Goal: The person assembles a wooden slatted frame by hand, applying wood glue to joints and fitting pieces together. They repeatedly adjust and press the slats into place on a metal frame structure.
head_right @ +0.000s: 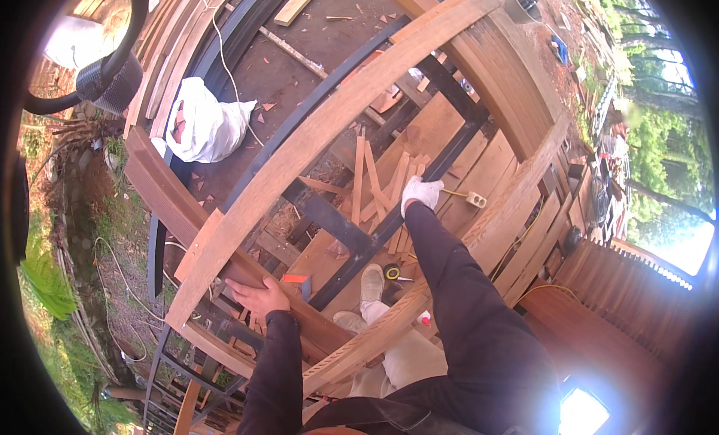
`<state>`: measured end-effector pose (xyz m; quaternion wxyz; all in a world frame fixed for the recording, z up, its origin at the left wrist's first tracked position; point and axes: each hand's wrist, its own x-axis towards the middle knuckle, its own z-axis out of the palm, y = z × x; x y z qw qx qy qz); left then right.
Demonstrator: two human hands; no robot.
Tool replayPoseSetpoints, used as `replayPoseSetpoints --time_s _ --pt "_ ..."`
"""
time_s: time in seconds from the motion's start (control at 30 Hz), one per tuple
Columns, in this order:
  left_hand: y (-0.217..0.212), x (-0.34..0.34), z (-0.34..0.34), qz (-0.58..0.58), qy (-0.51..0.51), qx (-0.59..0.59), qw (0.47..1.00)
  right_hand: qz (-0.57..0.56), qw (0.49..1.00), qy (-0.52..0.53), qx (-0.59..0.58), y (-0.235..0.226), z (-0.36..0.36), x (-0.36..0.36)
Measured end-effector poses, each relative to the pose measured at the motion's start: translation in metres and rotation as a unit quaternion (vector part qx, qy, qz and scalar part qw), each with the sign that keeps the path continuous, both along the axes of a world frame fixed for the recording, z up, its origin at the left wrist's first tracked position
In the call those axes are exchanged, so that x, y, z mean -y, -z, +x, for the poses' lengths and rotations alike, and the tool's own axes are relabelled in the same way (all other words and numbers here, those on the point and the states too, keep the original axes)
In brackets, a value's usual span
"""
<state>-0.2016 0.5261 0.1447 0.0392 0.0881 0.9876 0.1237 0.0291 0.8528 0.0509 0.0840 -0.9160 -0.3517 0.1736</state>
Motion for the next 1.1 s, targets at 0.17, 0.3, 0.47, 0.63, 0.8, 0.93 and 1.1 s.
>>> replayPoseSetpoints --time_s 0.17,0.3,0.47,0.63,0.8,0.93,1.1 --pt "0.009 -0.001 0.002 -0.018 -0.018 -0.018 1.0 0.032 0.999 -0.018 -0.022 -0.005 0.001 -0.002" --pt "0.003 0.003 0.004 -0.045 -0.049 0.023 0.997 0.035 0.999 -0.037 -0.005 0.0 0.006 0.005" --pt "-0.003 -0.004 0.002 -0.037 -0.042 0.006 0.998 0.065 0.984 -0.156 0.064 -0.029 0.002 -0.021" --pt "0.001 -0.007 0.001 -0.035 -0.045 0.014 0.998 0.199 0.718 -0.045 -0.665 -0.094 -0.063 -0.173" --pt "0.0 -0.003 0.0 -0.025 -0.04 0.016 0.999 0.165 0.741 0.0 -0.651 -0.096 -0.127 -0.255" --pt "-0.005 -0.004 -0.001 -0.021 -0.027 0.015 0.999 0.187 0.706 0.024 -0.683 -0.092 -0.129 -0.25" --pt "-0.007 -0.006 -0.002 -0.028 -0.037 0.033 0.998 0.17 0.65 0.008 -0.741 -0.1 -0.122 -0.241"
